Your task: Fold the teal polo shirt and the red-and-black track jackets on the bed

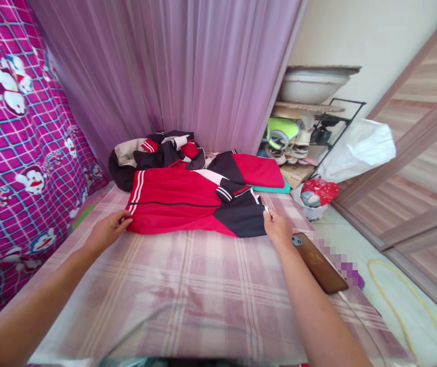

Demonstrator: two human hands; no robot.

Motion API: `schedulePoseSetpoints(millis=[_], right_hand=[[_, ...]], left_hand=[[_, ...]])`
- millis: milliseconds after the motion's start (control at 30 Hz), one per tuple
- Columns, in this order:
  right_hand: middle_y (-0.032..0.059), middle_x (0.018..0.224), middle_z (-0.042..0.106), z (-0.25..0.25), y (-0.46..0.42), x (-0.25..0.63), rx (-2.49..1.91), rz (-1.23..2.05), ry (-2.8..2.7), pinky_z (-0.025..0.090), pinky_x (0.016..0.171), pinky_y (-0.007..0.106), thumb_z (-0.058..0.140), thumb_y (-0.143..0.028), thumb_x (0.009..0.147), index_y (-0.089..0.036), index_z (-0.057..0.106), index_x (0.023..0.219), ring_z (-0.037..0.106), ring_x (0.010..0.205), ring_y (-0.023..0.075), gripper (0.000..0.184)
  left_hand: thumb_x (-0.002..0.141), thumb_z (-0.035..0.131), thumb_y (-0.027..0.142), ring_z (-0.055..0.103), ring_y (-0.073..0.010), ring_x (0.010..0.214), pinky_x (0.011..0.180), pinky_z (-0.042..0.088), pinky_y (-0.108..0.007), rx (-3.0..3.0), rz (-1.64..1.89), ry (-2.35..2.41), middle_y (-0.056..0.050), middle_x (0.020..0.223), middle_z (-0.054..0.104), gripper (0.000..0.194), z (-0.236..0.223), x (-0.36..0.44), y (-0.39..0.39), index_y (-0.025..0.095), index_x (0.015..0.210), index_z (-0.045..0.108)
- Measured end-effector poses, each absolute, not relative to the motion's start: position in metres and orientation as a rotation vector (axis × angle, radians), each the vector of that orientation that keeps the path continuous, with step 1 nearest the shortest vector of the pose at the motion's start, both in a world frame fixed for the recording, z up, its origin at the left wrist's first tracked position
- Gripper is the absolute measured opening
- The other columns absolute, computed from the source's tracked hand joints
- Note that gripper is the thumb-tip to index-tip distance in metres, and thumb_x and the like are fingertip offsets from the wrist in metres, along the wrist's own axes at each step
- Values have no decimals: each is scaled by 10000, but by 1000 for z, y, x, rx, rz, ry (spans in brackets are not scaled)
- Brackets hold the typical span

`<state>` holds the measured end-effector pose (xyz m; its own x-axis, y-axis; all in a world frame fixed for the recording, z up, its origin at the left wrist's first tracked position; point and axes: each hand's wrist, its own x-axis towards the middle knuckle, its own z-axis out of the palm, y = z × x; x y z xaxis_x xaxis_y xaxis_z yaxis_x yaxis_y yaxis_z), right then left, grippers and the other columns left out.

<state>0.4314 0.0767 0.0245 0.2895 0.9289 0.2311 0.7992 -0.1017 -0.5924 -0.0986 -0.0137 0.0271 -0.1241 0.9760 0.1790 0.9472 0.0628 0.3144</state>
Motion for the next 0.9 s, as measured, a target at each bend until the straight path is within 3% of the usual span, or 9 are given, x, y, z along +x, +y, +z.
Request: schedulePoseSetpoints(millis=[200, 367, 600, 767, 833, 900], right_hand=[[20, 717, 684, 37, 87, 437, -1702, 399, -1309, 497, 694, 313, 555, -474, 772, -211, 725, 848, 636, 772, 233, 322], [-13, 723, 690, 47, 98, 430, -1443, 723, -1025, 549, 635, 319, 630, -430, 724, -225, 707, 928, 666, 711, 217, 300], [0, 751, 730, 65, 100, 420, -1419, 788, -1027, 578, 682, 358, 652, -354, 716, -240, 718, 874, 688, 712, 237, 206], [27, 658, 691, 126, 136, 420, -1505, 701, -1083, 537, 626, 307, 631, -214, 730, -165, 707, 763, 641, 637, 193, 96], [31, 714, 689, 165, 151, 421, -1425, 558, -1029, 521, 627, 282, 549, -232, 808, -130, 703, 885, 619, 652, 162, 200], [33, 785, 688, 196, 156, 423, -1285, 356, -991, 520, 650, 274, 526, -261, 835, -110, 691, 972, 611, 689, 148, 262]], left_hand=[[900, 442, 572, 612, -284, 1145, 1023, 464, -419, 2355, 576, 1960, -126, 1223, 669, 494, 15, -107, -20, 218, 1110, 716], [913, 479, 540, 634, -288, 1108, 996, 483, -449, 2435, 569, 1917, -120, 1183, 696, 447, 11, -117, -27, 247, 1138, 730], [950, 414, 418, 641, -275, 1071, 973, 470, -432, 2465, 510, 2074, -109, 1136, 727, 409, 26, -110, -26, 238, 1094, 753], [960, 410, 419, 639, -270, 1077, 995, 445, -423, 2433, 680, 2264, -96, 1079, 731, 418, 131, -116, 31, 181, 1011, 751], [982, 399, 430, 610, -268, 1132, 1026, 411, -436, 2440, 937, 2355, -94, 1111, 710, 458, 190, -113, 57, 120, 1026, 733], [1013, 333, 439, 552, -248, 1218, 1075, 364, -423, 2443, 1196, 2387, -74, 1234, 661, 495, 235, -107, 69, 118, 1166, 678]])
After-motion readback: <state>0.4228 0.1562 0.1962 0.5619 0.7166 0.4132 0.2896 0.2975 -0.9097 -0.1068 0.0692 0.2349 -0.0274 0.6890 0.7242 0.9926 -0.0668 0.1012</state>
